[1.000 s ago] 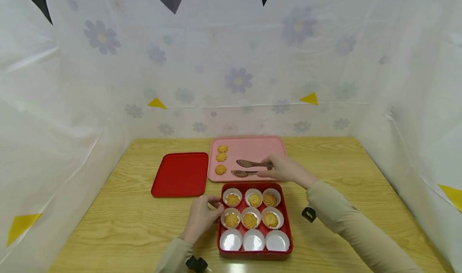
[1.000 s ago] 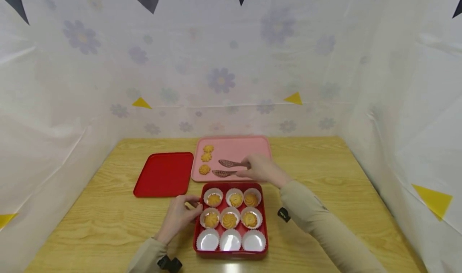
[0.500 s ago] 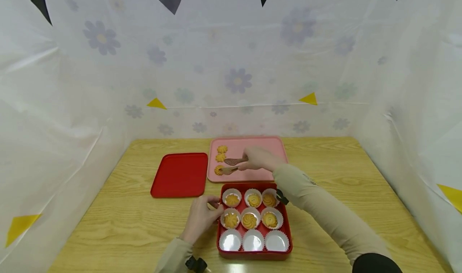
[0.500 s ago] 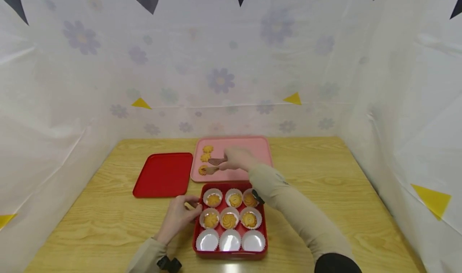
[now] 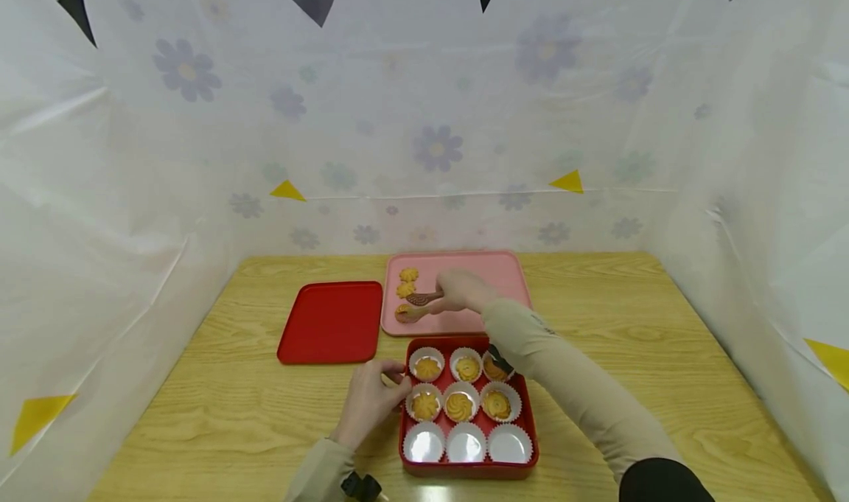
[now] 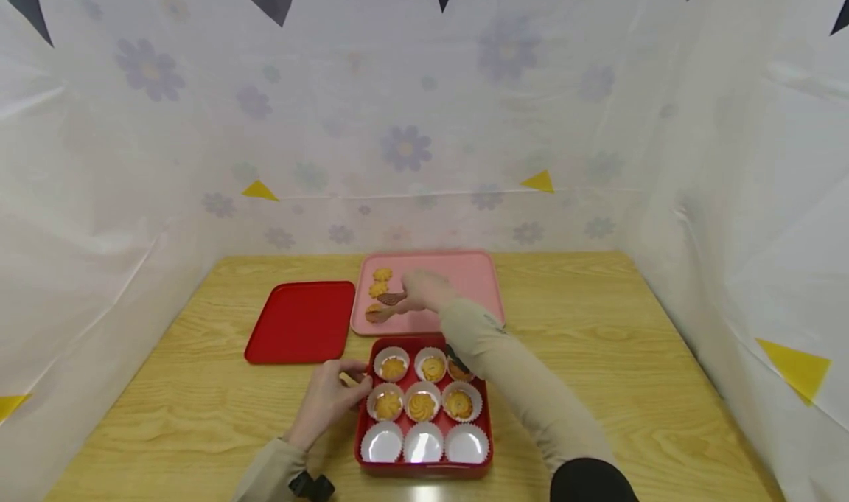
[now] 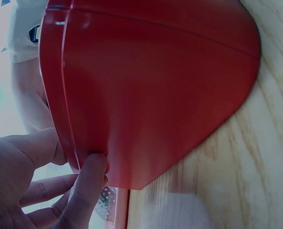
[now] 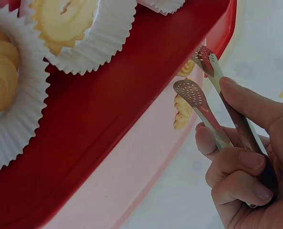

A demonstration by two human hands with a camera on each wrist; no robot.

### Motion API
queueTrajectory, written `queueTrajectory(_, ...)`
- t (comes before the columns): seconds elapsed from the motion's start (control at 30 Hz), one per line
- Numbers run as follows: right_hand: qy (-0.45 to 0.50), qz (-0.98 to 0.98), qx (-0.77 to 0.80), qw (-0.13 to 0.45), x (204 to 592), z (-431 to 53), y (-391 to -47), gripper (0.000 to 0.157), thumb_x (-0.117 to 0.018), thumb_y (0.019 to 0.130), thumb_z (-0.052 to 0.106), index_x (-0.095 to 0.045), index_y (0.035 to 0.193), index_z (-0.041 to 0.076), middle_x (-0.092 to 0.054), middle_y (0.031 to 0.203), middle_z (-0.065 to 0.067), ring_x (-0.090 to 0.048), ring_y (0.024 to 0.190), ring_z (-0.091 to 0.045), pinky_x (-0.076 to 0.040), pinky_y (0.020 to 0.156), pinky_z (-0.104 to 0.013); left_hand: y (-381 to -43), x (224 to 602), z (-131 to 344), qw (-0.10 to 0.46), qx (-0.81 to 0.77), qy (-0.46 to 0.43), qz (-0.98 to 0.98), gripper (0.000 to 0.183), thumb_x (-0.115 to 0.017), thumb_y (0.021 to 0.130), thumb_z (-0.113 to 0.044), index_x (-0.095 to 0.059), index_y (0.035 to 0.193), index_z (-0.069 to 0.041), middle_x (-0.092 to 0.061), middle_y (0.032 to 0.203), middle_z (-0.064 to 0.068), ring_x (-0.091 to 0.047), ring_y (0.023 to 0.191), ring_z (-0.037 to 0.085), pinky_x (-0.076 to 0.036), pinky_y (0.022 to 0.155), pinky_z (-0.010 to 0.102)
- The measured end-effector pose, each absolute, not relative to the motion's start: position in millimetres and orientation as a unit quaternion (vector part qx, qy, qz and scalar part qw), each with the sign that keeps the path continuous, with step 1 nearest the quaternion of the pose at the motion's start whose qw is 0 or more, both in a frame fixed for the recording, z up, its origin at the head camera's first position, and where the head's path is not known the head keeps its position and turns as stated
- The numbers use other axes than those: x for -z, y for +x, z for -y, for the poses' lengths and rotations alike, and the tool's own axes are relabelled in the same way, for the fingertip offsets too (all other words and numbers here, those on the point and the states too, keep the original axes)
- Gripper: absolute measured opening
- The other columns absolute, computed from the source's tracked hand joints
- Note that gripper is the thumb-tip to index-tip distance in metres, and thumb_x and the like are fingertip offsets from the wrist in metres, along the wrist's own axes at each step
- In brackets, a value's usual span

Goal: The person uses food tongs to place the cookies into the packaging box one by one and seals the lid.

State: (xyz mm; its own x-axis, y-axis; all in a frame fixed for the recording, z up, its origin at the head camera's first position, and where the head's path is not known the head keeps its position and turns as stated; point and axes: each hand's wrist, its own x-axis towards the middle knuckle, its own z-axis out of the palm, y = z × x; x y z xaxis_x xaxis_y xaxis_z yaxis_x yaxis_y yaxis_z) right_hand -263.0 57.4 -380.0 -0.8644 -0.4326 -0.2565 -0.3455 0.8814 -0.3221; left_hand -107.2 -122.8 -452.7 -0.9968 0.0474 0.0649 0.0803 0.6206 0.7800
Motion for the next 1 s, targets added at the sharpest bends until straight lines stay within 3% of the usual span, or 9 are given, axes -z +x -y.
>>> queueTrajectory(1.0,-0.207,-0.96,0.112,0.152,385.7,-45.3,-263.0,0.026,-0.073,0.091,0.035,-0.061,0.088,0.012,-0.063,0.084,-0.002,-0.048,0.068,-0.015,-0.039,0.061,-0.03,-104.9,452.5,121.9,0.03,0.43,-0.037,0.902,0.02,-0.072,0.079,-0.009,-0.077,0.096,0.0,-0.071,0.074,0.006,-0.057,0.063,0.01,-0.044,0.052,0.02)
